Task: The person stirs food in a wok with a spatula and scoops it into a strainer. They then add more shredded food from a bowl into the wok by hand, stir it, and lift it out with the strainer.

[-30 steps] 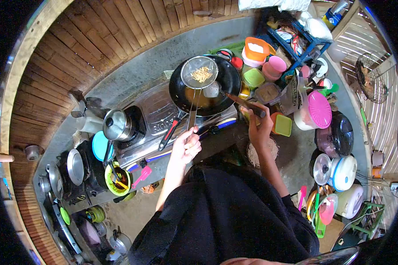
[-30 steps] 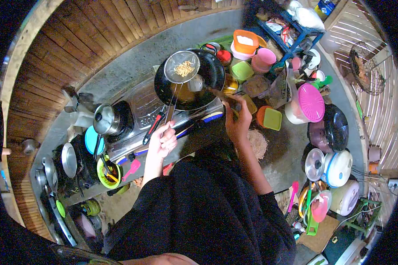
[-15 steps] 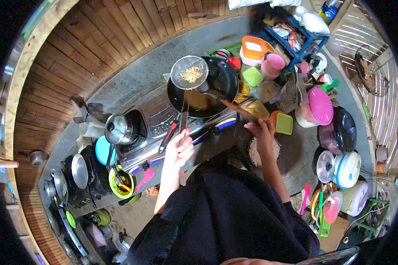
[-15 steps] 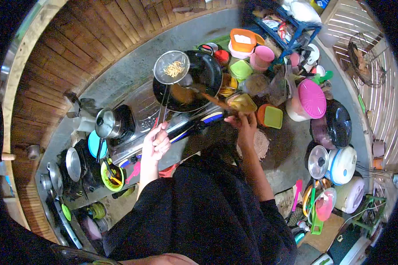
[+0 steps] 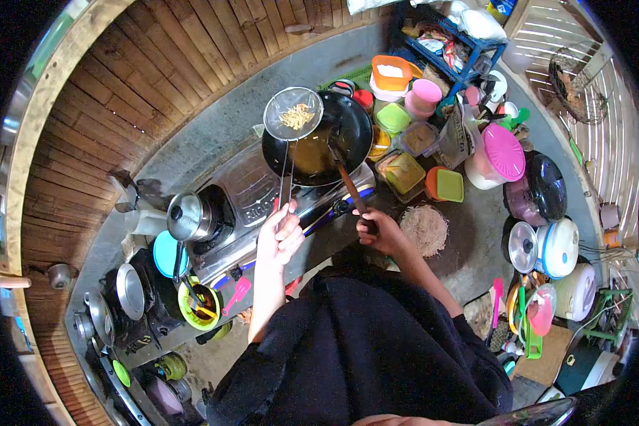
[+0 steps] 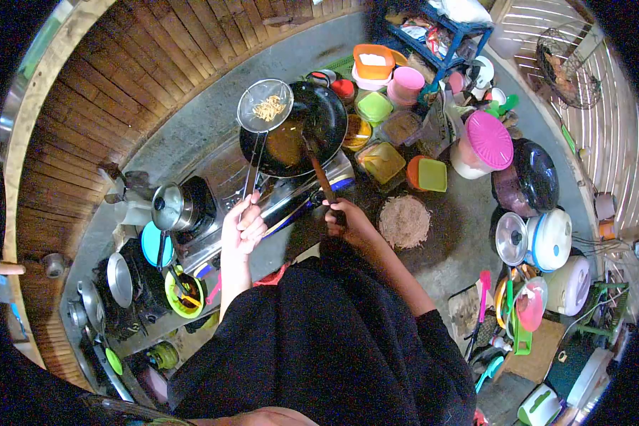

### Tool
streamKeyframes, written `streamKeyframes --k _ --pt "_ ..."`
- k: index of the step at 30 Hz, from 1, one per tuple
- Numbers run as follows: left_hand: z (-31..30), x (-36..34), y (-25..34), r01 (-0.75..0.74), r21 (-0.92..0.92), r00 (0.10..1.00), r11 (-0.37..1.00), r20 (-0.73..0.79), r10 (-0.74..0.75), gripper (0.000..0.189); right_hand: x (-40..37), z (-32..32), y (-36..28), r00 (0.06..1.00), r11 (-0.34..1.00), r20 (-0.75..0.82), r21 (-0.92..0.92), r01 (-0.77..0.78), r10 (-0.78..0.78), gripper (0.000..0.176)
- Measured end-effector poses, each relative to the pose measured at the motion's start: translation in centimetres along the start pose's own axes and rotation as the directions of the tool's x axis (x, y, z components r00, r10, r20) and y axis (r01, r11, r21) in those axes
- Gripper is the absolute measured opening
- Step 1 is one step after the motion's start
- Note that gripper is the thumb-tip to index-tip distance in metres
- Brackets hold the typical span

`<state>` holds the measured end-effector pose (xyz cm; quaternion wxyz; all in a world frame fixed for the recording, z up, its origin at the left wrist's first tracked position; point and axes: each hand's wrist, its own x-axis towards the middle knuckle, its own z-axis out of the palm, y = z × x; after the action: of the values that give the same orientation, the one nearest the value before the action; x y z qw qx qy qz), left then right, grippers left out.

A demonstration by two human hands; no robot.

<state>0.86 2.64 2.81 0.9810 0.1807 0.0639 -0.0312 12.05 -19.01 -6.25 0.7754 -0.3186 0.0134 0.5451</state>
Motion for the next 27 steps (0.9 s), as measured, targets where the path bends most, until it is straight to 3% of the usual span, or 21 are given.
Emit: streamKeyframes --k 2,3,5,8,12,14,17,27 --pt "0.0 -0.7 0.1 0.004 -0.006 1.0 1.0 0.006 -0.004 0.016 0.4 0.1 0.1 0.985 0.991 -0.17 -0.132 0.013 -0.036 0.023" --pt "0.1 -1.0 0.1 0.015 -0.011 1.0 1.0 0.001 -0.015 0.015 0.5 0.5 0.3 0.985 0.991 -0.172 -0.137 0.007 -0.031 0.023" --pt "0.0 -1.6 0.1 0.022 -0.024 1.0 0.999 -0.004 -0.022 0.014 0.4 1.8 0.8 0.941 0.933 -0.285 -0.352 0.076 -0.184 0.021" --pt "-0.2 -2.2 0.3 0.033 -0.003 0.999 0.999 -0.036 -0.033 0.014 -0.6 4.2 0.9 0.941 0.861 -0.17 -0.476 0.182 -0.293 0.019" --pt "-0.5 -2.9 0.9 0.051 0.022 0.999 0.998 0.004 -0.051 0.013 -0.9 5.6 1.1 0.932 0.88 -0.21 -0.44 0.179 -0.295 0.017" --pt "-0.4 -3.1 1.2 0.063 0.039 0.998 0.997 0.012 -0.064 0.013 -0.7 5.8 1.5 0.905 0.833 -0.325 -0.55 0.056 -0.275 0.017" --pt "-1.2 -2.8 1.1 0.091 0.012 0.996 0.996 0.001 -0.091 0.014 -0.6 6.2 2.5 0.9 0.812 -0.29 -0.573 0.11 -0.326 0.016" --pt "-1.8 -1.8 1.0 0.108 -0.014 0.993 0.994 0.048 -0.107 0.013 -0.9 6.4 1.9 0.898 0.845 -0.336 -0.53 0.069 -0.284 0.014"
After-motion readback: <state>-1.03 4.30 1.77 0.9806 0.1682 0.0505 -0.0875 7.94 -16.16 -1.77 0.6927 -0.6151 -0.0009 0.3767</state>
